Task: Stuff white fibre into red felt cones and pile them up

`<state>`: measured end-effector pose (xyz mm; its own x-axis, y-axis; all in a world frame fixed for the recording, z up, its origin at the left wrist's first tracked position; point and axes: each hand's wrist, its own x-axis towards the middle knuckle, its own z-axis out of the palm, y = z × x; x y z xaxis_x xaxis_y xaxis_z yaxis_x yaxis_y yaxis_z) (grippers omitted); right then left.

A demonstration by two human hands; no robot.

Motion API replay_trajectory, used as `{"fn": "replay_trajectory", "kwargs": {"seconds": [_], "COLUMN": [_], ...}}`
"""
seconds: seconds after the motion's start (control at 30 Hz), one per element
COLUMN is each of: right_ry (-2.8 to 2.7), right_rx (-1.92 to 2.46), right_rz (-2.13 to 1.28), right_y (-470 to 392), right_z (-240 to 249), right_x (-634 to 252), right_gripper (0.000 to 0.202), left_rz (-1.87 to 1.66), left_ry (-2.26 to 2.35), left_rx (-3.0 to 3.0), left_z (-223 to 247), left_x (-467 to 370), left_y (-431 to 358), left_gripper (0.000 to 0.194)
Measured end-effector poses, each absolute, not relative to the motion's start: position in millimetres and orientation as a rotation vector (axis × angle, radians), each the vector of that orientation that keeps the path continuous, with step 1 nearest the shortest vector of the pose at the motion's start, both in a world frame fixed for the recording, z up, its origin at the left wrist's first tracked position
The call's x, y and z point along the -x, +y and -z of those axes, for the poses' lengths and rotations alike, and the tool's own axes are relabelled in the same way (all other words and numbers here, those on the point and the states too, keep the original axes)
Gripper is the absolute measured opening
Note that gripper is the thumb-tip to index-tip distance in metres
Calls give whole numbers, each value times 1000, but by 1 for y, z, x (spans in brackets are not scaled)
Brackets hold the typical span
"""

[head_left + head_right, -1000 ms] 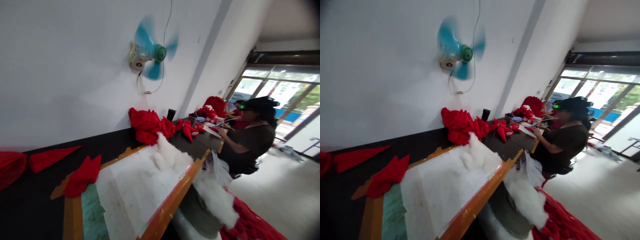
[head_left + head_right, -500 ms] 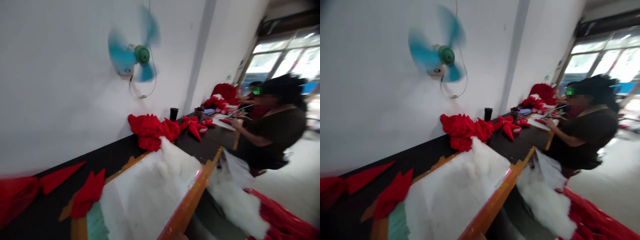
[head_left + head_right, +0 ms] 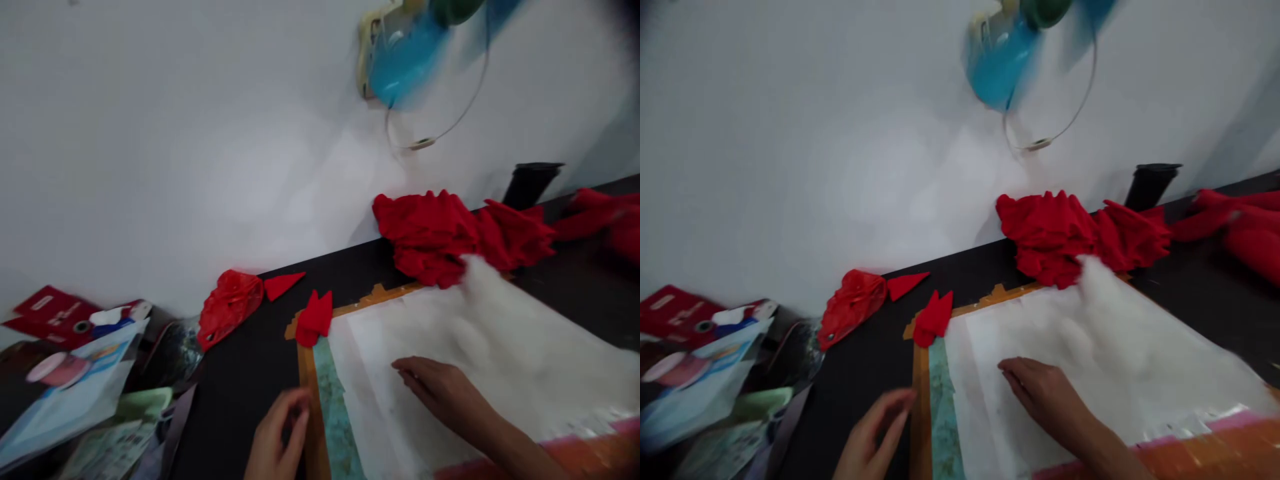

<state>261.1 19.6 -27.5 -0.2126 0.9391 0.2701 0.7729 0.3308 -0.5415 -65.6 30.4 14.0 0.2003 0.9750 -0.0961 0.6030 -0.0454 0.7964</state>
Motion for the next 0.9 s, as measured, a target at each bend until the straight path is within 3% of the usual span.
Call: {"fn": "replay_trajectory", "kwargs": {"seconds": [0.1, 0.23, 0.33, 0.43, 0.57, 0.7, 0.8, 0.9], "right_ry": [-2039, -1926, -1769, -1586, -1346, -1389, -1633, -1778], "right_rx": [1473, 1516, 1593, 1726, 1903, 2021, 2090, 2017], "right_rz": [-327, -286, -320, -330, -129, 89, 126, 117], "right_y": [29, 15, -11, -35, -39, -10, 11, 19], "right_z": [27, 29, 33, 34, 29, 27, 27, 24], "right_x": [-263, -269, -285, -308, -340, -358, -355, -340], "right_gripper": [29, 28, 27, 24, 28, 49, 27, 23], "left_rz": [-788, -579, -445, -591, -859, -537, -384, -489], "left_ry": [1475, 1484, 1401, 1401, 1451, 1173, 1066, 942], "left_rx": [-2267, -2691, -2876, -2915, -2857, -2923, -2770, -2569], "left_z": [-20, -9, -4, -16, -33, -16, -3, -5], "left_x": [49, 26, 16, 12, -2, -30, -46, -58], "left_y": [90, 157, 184, 198, 188, 143, 111, 93], "left_gripper": [36, 55, 34, 17, 20, 25, 32, 43]}}
